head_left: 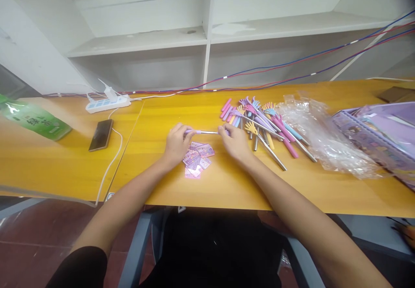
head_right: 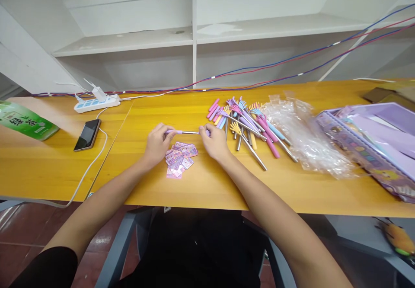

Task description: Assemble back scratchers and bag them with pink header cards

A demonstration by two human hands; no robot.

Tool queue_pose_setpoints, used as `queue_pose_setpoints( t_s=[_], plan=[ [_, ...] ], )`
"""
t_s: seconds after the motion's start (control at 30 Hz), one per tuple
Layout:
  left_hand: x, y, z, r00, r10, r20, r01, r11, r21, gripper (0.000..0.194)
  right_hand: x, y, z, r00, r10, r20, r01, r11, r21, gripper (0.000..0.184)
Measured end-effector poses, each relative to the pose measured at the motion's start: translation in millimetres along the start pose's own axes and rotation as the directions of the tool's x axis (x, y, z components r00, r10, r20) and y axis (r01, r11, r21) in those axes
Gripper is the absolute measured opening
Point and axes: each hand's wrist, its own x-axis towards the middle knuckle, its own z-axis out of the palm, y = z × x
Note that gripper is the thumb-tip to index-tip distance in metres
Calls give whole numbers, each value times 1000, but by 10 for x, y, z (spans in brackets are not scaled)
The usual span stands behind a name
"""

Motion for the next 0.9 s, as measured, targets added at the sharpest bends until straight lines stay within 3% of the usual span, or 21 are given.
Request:
queue_pose_setpoints(
  t_s=[0.13, 0.27, 0.47, 0.6, 0.67, 0.73, 0.83, 0.9],
  plan=[
    [87, -50, -119, 995, 63, 75, -72, 989, 129, 18, -110, -67, 187, 957, -174, 233, 194, 979, -63, 33],
    [50, 29, -134, 996, 21, 91, -53, 927, 372, 21, -150, -46, 308, 910, -214, 355, 319, 908, -272, 24],
    [-91, 279, -93, 995, -81, 61, 33, 829, 559, 27, -45, -28, 198, 924, -239, 299, 362, 799, -479, 19],
    [-88, 174, -196, 996, -90, 24, 56, 783, 620, 56, -16, -66, 148, 958, -155, 242, 266, 801, -536, 18],
    [-46, 93, -256, 999, -47, -12, 43, 752, 658, 59, 6, -65, 123, 969, -103, 224, 214, 805, -554, 19],
    [4, 44, -274, 992, 65, 111, -122, 749, 652, 51, 47, -59, 84, 967, -93, 238, 216, 797, -564, 21],
    [55, 56, -213, 876, 177, 448, -414, 752, 513, 30, 128, -82, 4, 937, -141, 319, 310, 753, -580, 23],
    [70, 106, -168, 836, 160, 525, -451, 745, 492, 33, 174, -141, -58, 923, -147, 356, 349, 710, -611, 24]
  ],
)
